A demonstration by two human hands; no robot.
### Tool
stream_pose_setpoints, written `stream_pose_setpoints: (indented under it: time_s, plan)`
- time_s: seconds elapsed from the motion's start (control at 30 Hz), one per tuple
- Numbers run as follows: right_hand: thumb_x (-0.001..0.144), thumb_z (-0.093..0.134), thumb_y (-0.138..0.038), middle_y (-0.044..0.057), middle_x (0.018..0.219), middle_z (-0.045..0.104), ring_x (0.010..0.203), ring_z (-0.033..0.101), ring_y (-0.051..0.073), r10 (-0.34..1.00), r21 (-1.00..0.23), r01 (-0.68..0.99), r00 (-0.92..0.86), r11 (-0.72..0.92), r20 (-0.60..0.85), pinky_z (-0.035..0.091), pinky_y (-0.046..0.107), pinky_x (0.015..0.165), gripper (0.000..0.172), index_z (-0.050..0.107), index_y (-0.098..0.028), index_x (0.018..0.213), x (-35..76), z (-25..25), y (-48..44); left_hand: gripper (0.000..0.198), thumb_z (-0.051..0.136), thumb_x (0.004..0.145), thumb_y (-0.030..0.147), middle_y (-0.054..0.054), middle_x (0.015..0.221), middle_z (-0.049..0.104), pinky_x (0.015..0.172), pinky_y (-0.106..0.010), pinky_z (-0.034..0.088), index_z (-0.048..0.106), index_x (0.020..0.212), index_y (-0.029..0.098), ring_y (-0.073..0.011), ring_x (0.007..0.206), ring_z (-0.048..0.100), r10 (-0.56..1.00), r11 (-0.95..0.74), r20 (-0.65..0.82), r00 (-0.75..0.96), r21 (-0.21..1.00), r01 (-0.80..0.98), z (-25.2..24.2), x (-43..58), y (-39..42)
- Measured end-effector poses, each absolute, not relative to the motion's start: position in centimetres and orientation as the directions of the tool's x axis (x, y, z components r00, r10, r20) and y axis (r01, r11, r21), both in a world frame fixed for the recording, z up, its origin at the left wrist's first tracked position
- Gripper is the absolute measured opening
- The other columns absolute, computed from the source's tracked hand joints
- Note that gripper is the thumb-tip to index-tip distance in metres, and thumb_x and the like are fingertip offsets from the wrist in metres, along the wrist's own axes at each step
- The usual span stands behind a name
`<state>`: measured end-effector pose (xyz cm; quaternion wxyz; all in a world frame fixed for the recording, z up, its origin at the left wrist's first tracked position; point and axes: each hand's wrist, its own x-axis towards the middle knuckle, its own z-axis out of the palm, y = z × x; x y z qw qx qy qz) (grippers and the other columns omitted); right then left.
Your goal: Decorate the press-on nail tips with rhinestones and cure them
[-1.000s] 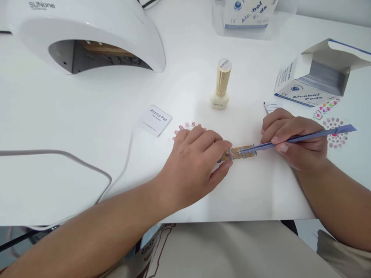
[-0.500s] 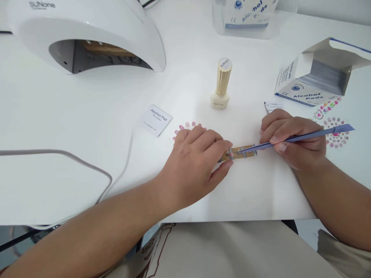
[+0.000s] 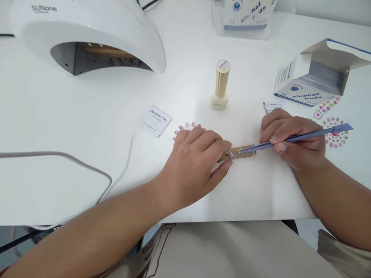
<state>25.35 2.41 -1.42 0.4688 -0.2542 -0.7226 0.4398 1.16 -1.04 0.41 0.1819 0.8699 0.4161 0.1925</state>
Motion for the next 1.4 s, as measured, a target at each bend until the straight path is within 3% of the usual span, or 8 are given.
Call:
stream_pose_setpoints:
  time_s: [1.4]
  plan:
    - [0.080, 0.064, -0.018, 0.002, 0.068, 0.070, 0.069, 0.054, 0.020, 0.798, -0.896, -0.032, -0.441, 0.443, 0.410, 0.044, 0.037, 0.061, 0.014, 0.070, -0.027, 0.088, 25.43, -1.61, 2.22, 0.013, 0.054, 0.088, 0.022, -0.003, 0.091, 0.068, 0.080, -0.041, 0.042, 0.062, 0.097, 0.018, -0.0211, 0.084, 0.058, 0.793, -0.590, 0.187, 0.580, 0.472, 0.654, 0.31, 1.22, -1.02]
